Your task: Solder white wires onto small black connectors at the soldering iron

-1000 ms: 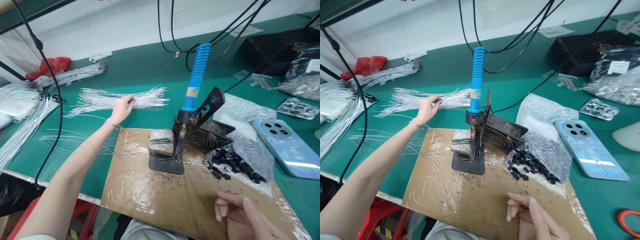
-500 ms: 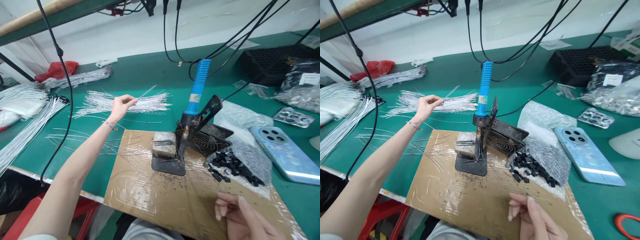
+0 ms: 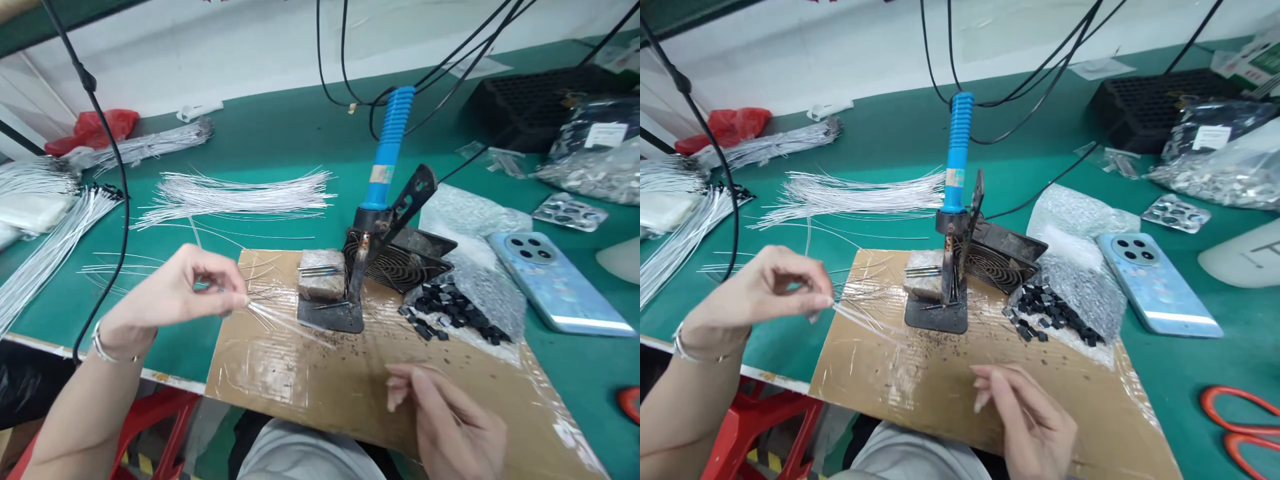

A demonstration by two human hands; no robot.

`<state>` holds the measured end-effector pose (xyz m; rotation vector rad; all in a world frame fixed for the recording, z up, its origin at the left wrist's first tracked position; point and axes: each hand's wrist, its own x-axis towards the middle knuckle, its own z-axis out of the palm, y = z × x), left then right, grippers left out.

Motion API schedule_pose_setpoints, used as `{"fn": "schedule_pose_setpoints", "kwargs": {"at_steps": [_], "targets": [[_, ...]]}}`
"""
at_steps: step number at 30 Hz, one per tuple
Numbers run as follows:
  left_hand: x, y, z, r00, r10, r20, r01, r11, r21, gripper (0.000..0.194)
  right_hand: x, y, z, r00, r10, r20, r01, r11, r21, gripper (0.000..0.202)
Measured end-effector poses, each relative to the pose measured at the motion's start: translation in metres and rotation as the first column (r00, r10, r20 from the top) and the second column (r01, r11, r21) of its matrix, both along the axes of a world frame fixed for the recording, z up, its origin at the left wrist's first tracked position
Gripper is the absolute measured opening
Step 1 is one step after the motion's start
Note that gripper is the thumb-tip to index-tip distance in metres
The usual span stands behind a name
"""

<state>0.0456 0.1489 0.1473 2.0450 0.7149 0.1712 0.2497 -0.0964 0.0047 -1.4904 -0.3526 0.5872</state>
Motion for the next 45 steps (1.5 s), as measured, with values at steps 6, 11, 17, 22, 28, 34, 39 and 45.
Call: {"fn": "schedule_pose_setpoints", "kwargs": {"at_steps": [6, 11, 17, 22, 28, 34, 39, 45], "targets": [[-0.003, -0.032, -0.035, 0.999, 0.033, -0.037, -0.037, 0.994, -0.107, 0.019, -0.024, 0.017, 0.025, 0.934, 0.355, 0.026, -0.355, 0.926, 0.125, 0.012], [-0.002, -0.037, -0.038, 0.998, -0.008, -0.064, 0.001, 0.993, -0.116, 0.019, -0.024, 0.020, 0.025, 0.942, 0.334, 0.011, -0.334, 0.938, 0.096, 0.019], [0.003, -0.040, -0.041, 0.997, -0.034, -0.073, 0.025, 0.991, -0.129, 0.020, -0.025, 0.020, 0.021, 0.949, 0.315, -0.014, -0.312, 0.946, 0.093, 0.018], [0.004, -0.044, -0.042, 0.995, -0.056, -0.086, 0.045, 0.991, -0.129, 0.020, -0.020, 0.020, 0.019, 0.952, 0.300, 0.057, -0.304, 0.946, 0.111, 0.013], [0.000, -0.052, -0.036, 0.992, -0.101, -0.075, 0.094, 0.992, -0.088, 0.015, -0.015, 0.016, 0.016, 0.926, 0.359, 0.117, -0.372, 0.919, 0.127, 0.011], [-0.003, -0.058, -0.032, 0.992, -0.126, -0.015, 0.126, 0.992, -0.017, 0.013, -0.016, 0.009, 0.007, 0.906, 0.418, 0.070, -0.423, 0.894, 0.144, 0.015], [-0.006, -0.056, -0.038, 0.996, -0.061, -0.072, 0.057, 0.997, -0.050, 0.020, -0.005, 0.007, 0.001, 0.829, 0.542, 0.138, -0.559, 0.802, 0.209, 0.041], [-0.010, -0.053, -0.045, 0.994, -0.037, -0.106, 0.026, 0.995, -0.096, 0.022, 0.001, 0.010, 0.009, 0.628, 0.591, 0.507, -0.699, 0.715, 0.033, 0.019]]}}
